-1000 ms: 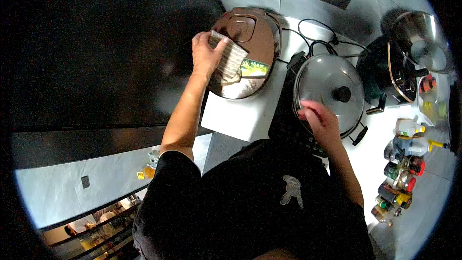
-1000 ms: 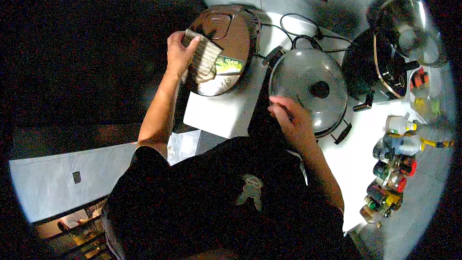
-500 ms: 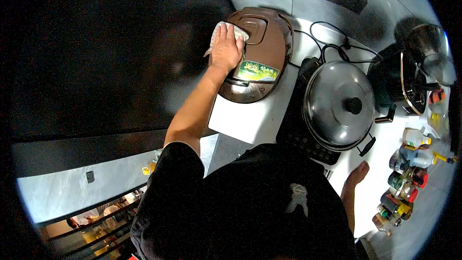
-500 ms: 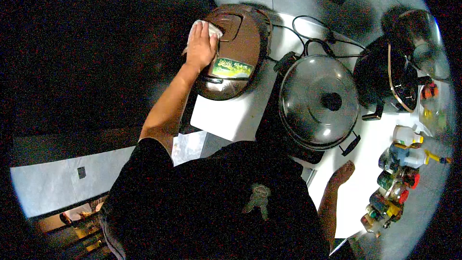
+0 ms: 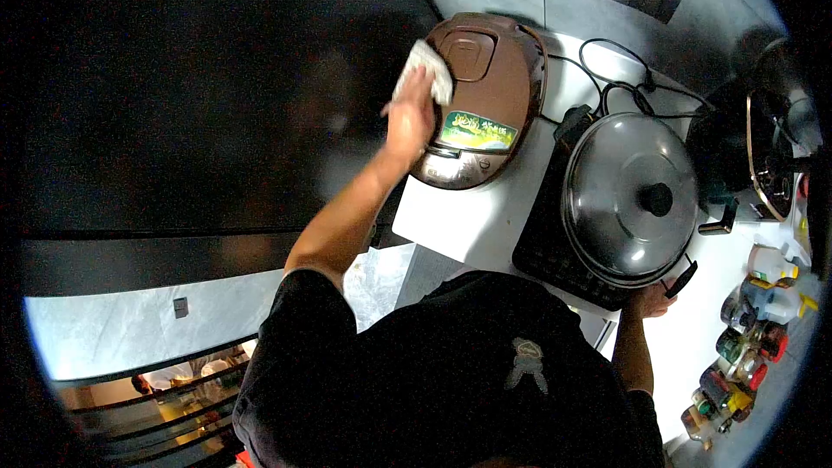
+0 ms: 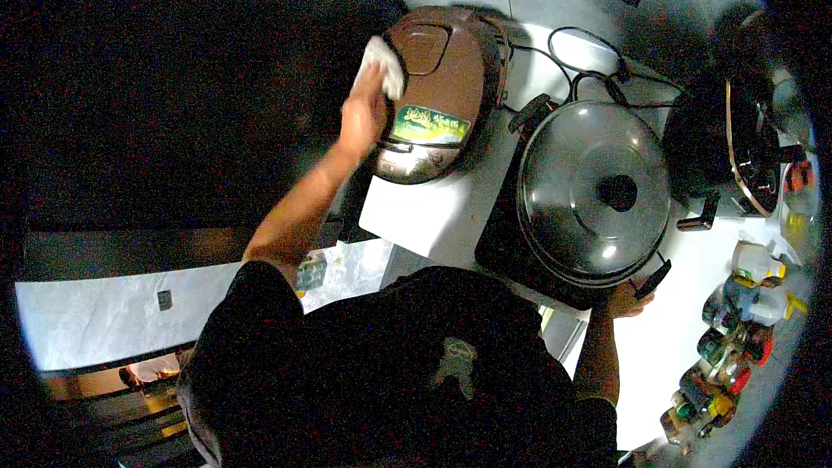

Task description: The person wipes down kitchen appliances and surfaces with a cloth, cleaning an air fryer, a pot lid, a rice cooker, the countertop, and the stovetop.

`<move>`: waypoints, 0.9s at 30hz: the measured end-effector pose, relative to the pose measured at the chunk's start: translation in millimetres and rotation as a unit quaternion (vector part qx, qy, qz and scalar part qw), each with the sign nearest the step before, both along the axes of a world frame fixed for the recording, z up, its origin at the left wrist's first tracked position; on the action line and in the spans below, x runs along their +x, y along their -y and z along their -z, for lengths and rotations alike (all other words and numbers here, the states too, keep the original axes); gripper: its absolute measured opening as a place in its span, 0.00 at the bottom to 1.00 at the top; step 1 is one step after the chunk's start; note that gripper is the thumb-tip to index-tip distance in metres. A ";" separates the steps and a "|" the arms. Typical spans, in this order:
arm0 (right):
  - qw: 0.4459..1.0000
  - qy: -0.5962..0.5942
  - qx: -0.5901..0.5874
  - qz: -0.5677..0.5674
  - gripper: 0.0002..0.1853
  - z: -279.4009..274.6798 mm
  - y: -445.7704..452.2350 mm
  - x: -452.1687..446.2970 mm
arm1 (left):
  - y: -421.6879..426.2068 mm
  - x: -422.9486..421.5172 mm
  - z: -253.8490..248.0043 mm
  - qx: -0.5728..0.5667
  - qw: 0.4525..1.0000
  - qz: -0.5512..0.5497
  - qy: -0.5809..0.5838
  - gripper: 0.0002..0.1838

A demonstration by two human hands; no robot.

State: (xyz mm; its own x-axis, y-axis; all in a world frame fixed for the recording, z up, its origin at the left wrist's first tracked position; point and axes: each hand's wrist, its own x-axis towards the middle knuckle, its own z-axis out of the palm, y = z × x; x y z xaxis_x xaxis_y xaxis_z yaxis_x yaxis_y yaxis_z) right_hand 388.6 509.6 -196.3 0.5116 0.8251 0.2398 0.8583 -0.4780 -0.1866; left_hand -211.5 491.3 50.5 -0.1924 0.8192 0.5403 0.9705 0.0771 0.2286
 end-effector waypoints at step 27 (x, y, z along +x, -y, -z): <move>0.997 0.061 -0.052 -0.005 0.29 5.0 5.2 0.1 | -117.8 -39.1 -15.4 -0.111 0.989 -0.048 0.090 0.17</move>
